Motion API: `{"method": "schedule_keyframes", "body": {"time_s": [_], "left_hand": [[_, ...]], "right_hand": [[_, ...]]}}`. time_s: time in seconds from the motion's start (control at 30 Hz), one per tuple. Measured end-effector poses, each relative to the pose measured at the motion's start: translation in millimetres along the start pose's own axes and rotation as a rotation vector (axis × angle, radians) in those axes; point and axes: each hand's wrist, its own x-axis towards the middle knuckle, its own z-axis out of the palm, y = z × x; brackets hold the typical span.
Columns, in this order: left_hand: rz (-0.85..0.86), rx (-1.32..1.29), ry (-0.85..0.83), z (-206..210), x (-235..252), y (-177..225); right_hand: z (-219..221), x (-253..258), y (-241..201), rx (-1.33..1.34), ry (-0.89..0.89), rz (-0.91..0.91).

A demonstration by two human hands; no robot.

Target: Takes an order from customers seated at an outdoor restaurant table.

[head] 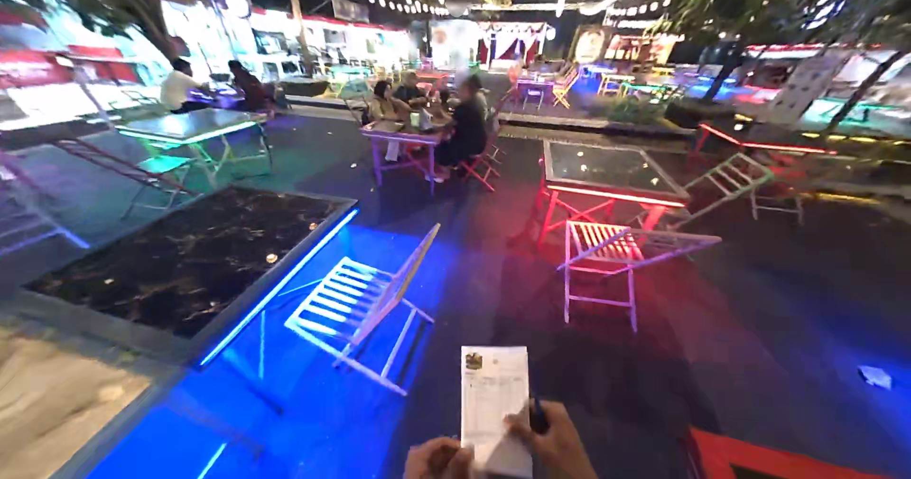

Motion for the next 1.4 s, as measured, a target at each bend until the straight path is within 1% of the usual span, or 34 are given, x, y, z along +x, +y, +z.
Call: {"method": "schedule_keyframes", "body": {"time_s": [0.07,0.13,0.17,0.23,0.33,0.4,0.47,0.57,0.63,0.7,0.77,0.8,0.9,0.93,1.0,1.13,1.2,1.23,1.27,1.33,1.4], "left_hand": [[0.004,0.001,-0.017,-7.8,80.5,-6.8],[-0.149,0.035,-0.071,-7.5,152.6,4.3],[-0.200,0.022,-0.107,-7.7,190.3,10.8],[-0.192,-0.007,-0.185,-13.5,275.1,23.2],[-0.209,-0.013,-0.338,-20.5,372.8,36.7],[-0.230,-0.035,-0.408,-29.7,439.5,41.9],[-0.231,-0.068,-0.404,-43.2,513.4,38.3],[-0.241,-0.109,-0.334,-65.1,625.7,37.9],[-0.302,-0.143,-0.218,-74.3,700.0,38.0],[-0.320,-0.271,-0.077,-86.3,778.6,30.8],[-0.310,-0.397,0.054,-107.6,845.9,30.5],[-0.308,-0.422,0.120,-123.0,876.7,34.2],[-0.322,-0.444,0.327,-166.8,940.0,42.7],[-0.332,-0.436,0.385,-179.3,958.6,44.3],[-0.327,-0.432,0.472,-201.4,1002.9,41.7],[-0.351,-0.460,0.495,-245.6,1092.7,8.7],[-0.373,-0.478,0.499,-268.5,1147.6,-6.4],[-0.369,-0.486,0.502,-281.8,1177.7,-10.5],[-0.352,-0.491,0.507,-297.9,1209.0,-12.6],[-0.298,-0.489,0.509,-337.0,1275.1,-14.2],[-0.245,-0.470,0.504,-372.3,1336.7,-6.5]], "right_hand": [[-6.0,75.2,15.9,-0.027,0.034,0.007],[-20.5,131.2,21.1,-0.036,0.046,0.087],[-28.1,160.6,21.4,-0.033,0.060,0.116],[-42.6,229.8,18.1,-0.037,0.122,0.116],[-60.5,307.7,21.5,-0.042,0.195,0.134],[-68.2,367.3,27.4,-0.045,0.163,0.151],[-70.8,437.2,38.6,-0.020,0.056,0.171],[-62.2,556.8,63.3,-0.006,-0.116,0.119],[-54.4,641.5,74.9,0.024,-0.228,0.068],[-48.6,736.0,83.3,0.069,-0.315,0.052],[-41.3,825.3,87.7,0.122,-0.346,0.086],[-37.5,869.5,85.1,0.176,-0.353,0.132],[-24.3,979.1,67.3,0.281,-0.362,0.306],[-18.8,1013.2,63.2,0.278,-0.371,0.324],[-2.1,1083.2,64.3,0.233,-0.424,0.271],[52.2,1185.5,83.2,0.164,-0.599,0.250],[79.1,1240.8,89.9,0.148,-0.684,0.307],[92.7,1272.0,91.6,0.142,-0.699,0.333],[107.6,1305.9,93.7,0.144,-0.684,0.330],[135.2,1379.6,94.6,0.150,-0.619,0.256],[148.2,1449.2,87.6,0.120,-0.576,0.194]]}}
